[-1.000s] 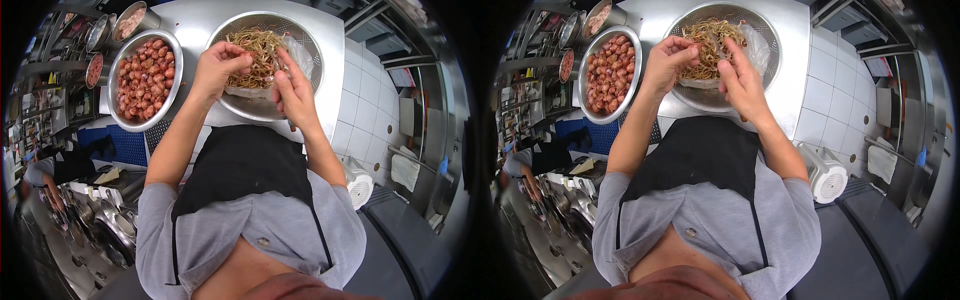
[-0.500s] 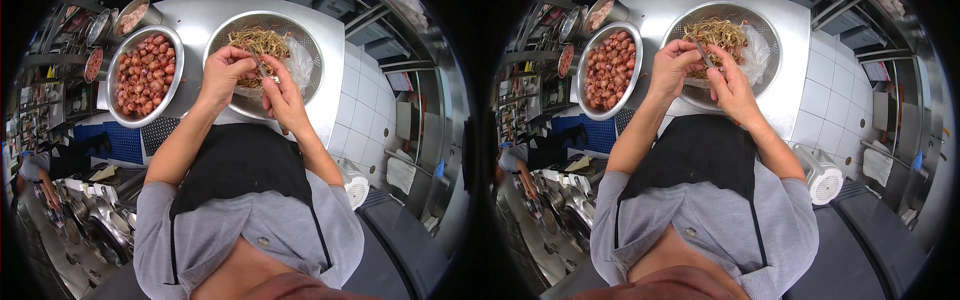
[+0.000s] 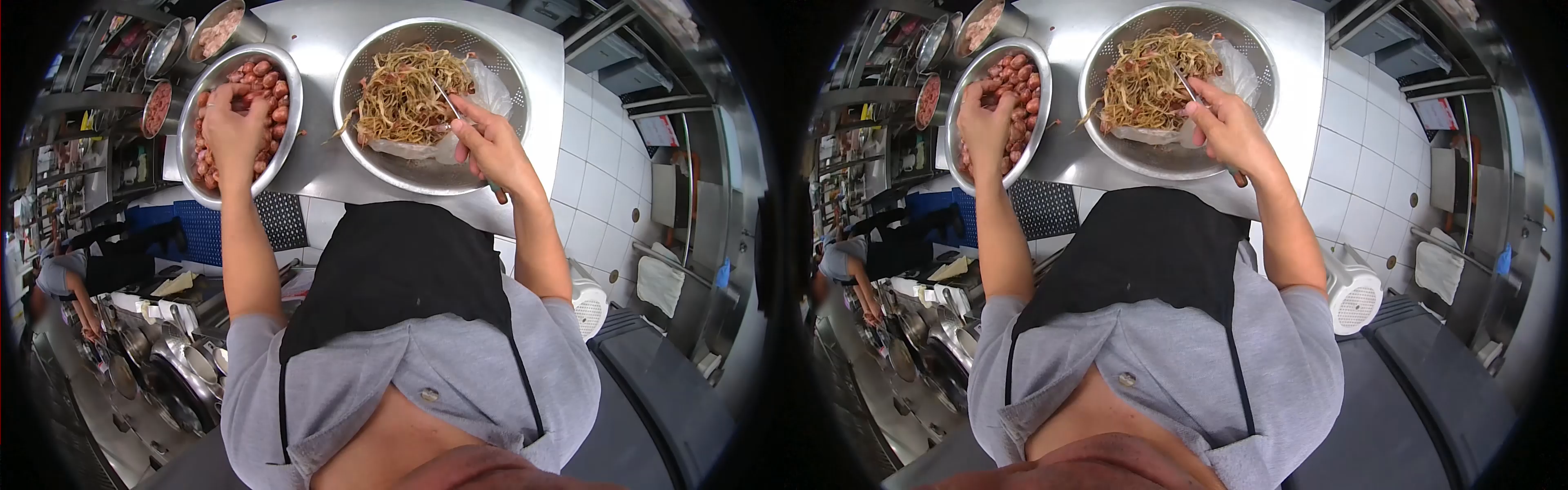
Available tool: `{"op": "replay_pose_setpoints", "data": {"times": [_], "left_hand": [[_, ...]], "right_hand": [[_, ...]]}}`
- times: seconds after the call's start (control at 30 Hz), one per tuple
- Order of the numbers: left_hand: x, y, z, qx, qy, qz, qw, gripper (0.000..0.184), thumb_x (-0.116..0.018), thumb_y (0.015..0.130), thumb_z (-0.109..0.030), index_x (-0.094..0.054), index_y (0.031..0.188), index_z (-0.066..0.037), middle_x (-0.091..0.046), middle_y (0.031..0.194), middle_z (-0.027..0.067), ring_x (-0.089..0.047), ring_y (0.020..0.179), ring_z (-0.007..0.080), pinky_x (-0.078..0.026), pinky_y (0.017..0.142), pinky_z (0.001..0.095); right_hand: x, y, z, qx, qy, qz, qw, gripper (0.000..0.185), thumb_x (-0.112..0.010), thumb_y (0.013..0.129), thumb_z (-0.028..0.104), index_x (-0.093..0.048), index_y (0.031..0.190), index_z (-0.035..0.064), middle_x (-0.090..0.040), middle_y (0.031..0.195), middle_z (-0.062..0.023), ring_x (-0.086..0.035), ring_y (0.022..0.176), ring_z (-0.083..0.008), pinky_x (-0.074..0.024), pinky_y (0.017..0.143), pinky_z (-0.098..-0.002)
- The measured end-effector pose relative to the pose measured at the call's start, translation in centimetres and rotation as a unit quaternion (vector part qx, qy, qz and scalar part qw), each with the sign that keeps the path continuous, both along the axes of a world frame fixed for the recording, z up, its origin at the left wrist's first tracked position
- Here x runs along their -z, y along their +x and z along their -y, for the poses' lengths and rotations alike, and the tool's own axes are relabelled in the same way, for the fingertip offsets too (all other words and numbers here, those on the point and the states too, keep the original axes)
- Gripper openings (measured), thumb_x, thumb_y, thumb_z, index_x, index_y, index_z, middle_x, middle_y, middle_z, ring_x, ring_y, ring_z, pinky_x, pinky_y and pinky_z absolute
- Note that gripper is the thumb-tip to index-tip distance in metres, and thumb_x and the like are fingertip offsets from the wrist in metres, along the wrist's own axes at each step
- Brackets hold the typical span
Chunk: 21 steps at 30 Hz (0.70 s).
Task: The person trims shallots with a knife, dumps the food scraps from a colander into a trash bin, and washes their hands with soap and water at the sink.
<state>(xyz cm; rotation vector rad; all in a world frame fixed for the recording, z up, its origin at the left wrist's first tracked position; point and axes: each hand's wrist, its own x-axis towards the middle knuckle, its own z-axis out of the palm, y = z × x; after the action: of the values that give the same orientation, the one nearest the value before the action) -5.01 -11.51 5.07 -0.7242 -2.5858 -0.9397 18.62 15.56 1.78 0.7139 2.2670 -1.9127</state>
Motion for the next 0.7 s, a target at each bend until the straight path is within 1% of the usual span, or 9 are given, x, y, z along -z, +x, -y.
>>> {"op": "replay_pose_setpoints", "data": {"times": [0.03, 0.13, 0.23, 0.3, 0.33, 0.43, 0.53, 0.63, 0.7], "left_hand": [[0.2, -1.1, 0.8, -0.024, -0.1, -0.06, 0.993, 0.024, -0.07, 0.074, -0.011, -0.069, 0.097, -0.001, -0.068, 0.094, 0.0165, -0.067, 0.091, 0.0287, -0.053, 0.086, 0.0378], [1.5, -1.9, 1.1, -0.09, -0.214, -0.167, 0.958, 0.027, -0.069, 0.074, -0.014, -0.071, 0.098, -0.001, -0.068, 0.101, 0.0184, -0.063, 0.099, 0.0339, -0.048, 0.093, 0.043], [0.9, -1.1, -2.2, 0.109, -0.005, -0.176, 0.978, 0.024, -0.068, 0.08, -0.008, -0.072, 0.103, -0.001, -0.07, 0.1, 0.0165, -0.068, 0.087, 0.029, -0.052, 0.084, 0.0349], [0.2, 3.3, -6.7, 0.212, 0.071, -0.006, 0.975, 0.018, -0.066, 0.082, -0.006, -0.072, 0.099, 0.0, -0.07, 0.1, 0.015, -0.068, 0.086, 0.0248, -0.052, 0.082, 0.0318], [0.2, 5.9, -8.9, 0.288, 0.109, 0.15, 0.939, 0.018, -0.065, 0.083, -0.004, -0.071, 0.098, 0.001, -0.071, 0.099, 0.0134, -0.068, 0.086, 0.0208, -0.052, 0.08, 0.03], [4.5, 8.8, -15.0, 0.486, 0.01, 0.142, 0.863, 0.021, -0.063, 0.081, -0.006, -0.07, 0.099, 0.001, -0.069, 0.098, 0.0127, -0.067, 0.09, 0.0263, -0.054, 0.079, 0.0346], [8.5, 9.3, -17.9, 0.447, -0.125, -0.027, 0.885, 0.03, -0.063, 0.08, -0.007, -0.068, 0.109, -0.002, -0.065, 0.106, 0.016, -0.063, 0.098, 0.0321, -0.054, 0.081, 0.0393], [9.6, 8.6, -18.7, 0.352, -0.24, -0.081, 0.901, 0.038, -0.062, 0.08, -0.006, -0.064, 0.118, -0.005, -0.06, 0.111, 0.0199, -0.059, 0.104, 0.0355, -0.053, 0.085, 0.0435], [9.9, 7.9, -18.9, 0.359, -0.221, -0.046, 0.906, 0.038, -0.063, 0.081, -0.009, -0.063, 0.118, -0.005, -0.062, 0.105, 0.0217, -0.061, 0.101, 0.0369, -0.053, 0.085, 0.0446]], "right_hand": [[-0.1, 0.0, 0.1, 0.01, -0.008, 0.008, 1.0, 0.058, -0.053, 0.099, 0.026, -0.033, 0.15, 0.0069, -0.057, 0.062, -0.0039, -0.048, 0.046, -0.0088, -0.042, 0.044, -0.0261], [-0.7, 0.2, 0.2, 0.056, -0.035, 0.012, 0.998, 0.06, -0.053, 0.099, 0.026, -0.032, 0.151, 0.0053, -0.057, 0.062, -0.0033, -0.048, 0.045, -0.0088, -0.0414, 0.043, -0.0257], [-0.6, 0.7, -0.2, 0.124, -0.07, -0.032, 0.989, 0.062, -0.054, 0.099, 0.026, -0.03, 0.151, 0.0023, -0.057, 0.062, -0.003, -0.048, 0.045, -0.0085, -0.0403, 0.041, -0.0246], [0.0, 0.5, -0.4, 0.166, -0.098, -0.082, 0.978, 0.064, -0.054, 0.099, 0.027, -0.028, 0.151, 0.0009, -0.057, 0.063, -0.003, -0.047, 0.045, -0.0082, -0.0394, 0.04, -0.0239], [0.1, 0.2, -0.2, 0.186, -0.112, -0.105, 0.97, 0.067, -0.055, 0.099, 0.026, -0.024, 0.151, -0.0014, -0.057, 0.064, -0.0033, -0.047, 0.045, -0.0081, -0.039, 0.04, -0.0233], [1.0, -0.2, -0.1, 0.231, -0.126, -0.136, 0.955, 0.067, -0.055, 0.099, 0.025, -0.022, 0.152, 0.0005, -0.057, 0.065, -0.0037, -0.047, 0.046, -0.0082, -0.0392, 0.04, -0.0233], [1.4, 0.1, 0.1, 0.242, -0.105, -0.144, 0.954, 0.066, -0.054, 0.099, 0.023, -0.021, 0.153, 0.0023, -0.058, 0.066, -0.0037, -0.048, 0.046, -0.0081, -0.0395, 0.041, -0.0231], [2.0, 0.8, 0.2, 0.229, -0.081, -0.123, 0.962, 0.065, -0.054, 0.099, 0.022, -0.022, 0.153, 0.0035, -0.058, 0.066, -0.0037, -0.048, 0.046, -0.0081, -0.0399, 0.041, -0.0231], [1.9, 0.8, 0.4, 0.229, -0.072, -0.124, 0.963, 0.064, -0.054, 0.099, 0.021, -0.024, 0.152, 0.0038, -0.058, 0.066, -0.003, -0.048, 0.046, -0.0074, -0.0395, 0.041, -0.023]]}}
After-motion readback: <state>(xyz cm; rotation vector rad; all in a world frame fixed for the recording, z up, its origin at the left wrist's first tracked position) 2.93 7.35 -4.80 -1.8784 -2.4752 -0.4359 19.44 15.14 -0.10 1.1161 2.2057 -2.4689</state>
